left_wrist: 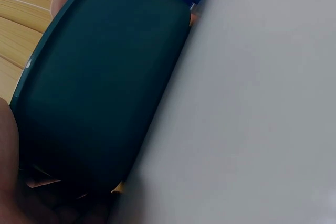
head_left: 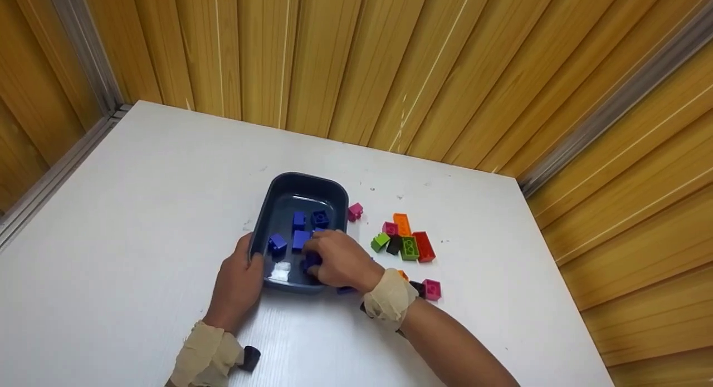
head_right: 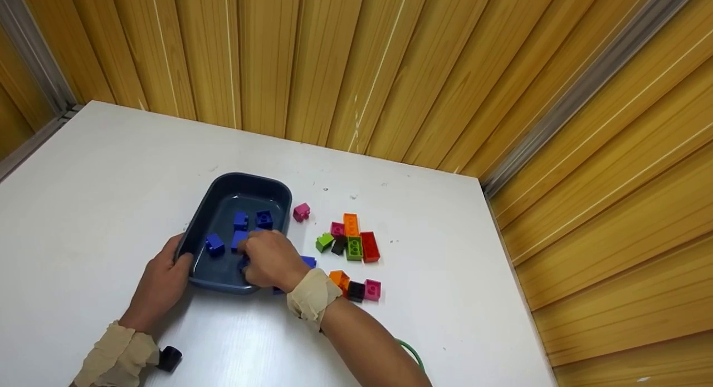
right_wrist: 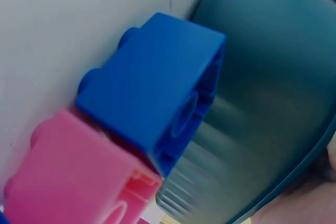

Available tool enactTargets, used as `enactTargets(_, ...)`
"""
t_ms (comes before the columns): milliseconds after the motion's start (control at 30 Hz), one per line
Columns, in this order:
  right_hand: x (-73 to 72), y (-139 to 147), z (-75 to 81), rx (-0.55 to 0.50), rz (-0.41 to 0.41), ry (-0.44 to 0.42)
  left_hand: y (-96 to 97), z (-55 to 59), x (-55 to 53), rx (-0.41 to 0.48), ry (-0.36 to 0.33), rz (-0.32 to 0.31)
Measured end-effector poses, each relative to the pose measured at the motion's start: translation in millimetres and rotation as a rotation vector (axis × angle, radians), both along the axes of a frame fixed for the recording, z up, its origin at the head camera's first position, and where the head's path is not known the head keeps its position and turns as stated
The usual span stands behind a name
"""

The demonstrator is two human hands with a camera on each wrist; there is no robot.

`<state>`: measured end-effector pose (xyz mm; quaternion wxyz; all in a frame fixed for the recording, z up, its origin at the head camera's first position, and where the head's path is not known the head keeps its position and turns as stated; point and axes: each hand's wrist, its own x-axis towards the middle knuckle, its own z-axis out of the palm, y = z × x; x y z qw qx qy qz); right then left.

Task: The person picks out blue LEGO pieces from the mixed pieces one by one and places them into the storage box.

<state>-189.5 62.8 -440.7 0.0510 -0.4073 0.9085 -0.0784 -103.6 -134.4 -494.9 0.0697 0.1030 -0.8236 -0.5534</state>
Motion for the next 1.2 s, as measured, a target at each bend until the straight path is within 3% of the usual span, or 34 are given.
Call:
enactTargets(200,3.7,9,5.8,-0.035,-0.017,-0.015,2.1,0.3,-0.7,-0.013,-0.001,-0.001)
enactTargets(500,6.5,30,21.9,-0.125,-0.016,0.037,-0.3,2.2,0.4,-0.004,-0.009,-0.005)
enactTargets(767,3.6,62,36.9,-0.181,-0.126,-0.041,-1.9,4.3,-0.7,-0.015,-0.021,-0.006)
enactTargets(1000,5.0,87,36.8,-0.074,-0.277,-0.149,-2.7,3.6,1.3,-0.007,-0.01,-0.001)
enactTargets(1200,14.4,109,28.7,0.008,-0.334,-0.222,-1.0,4.0,0.9,-0.006,-0.012,-0.006)
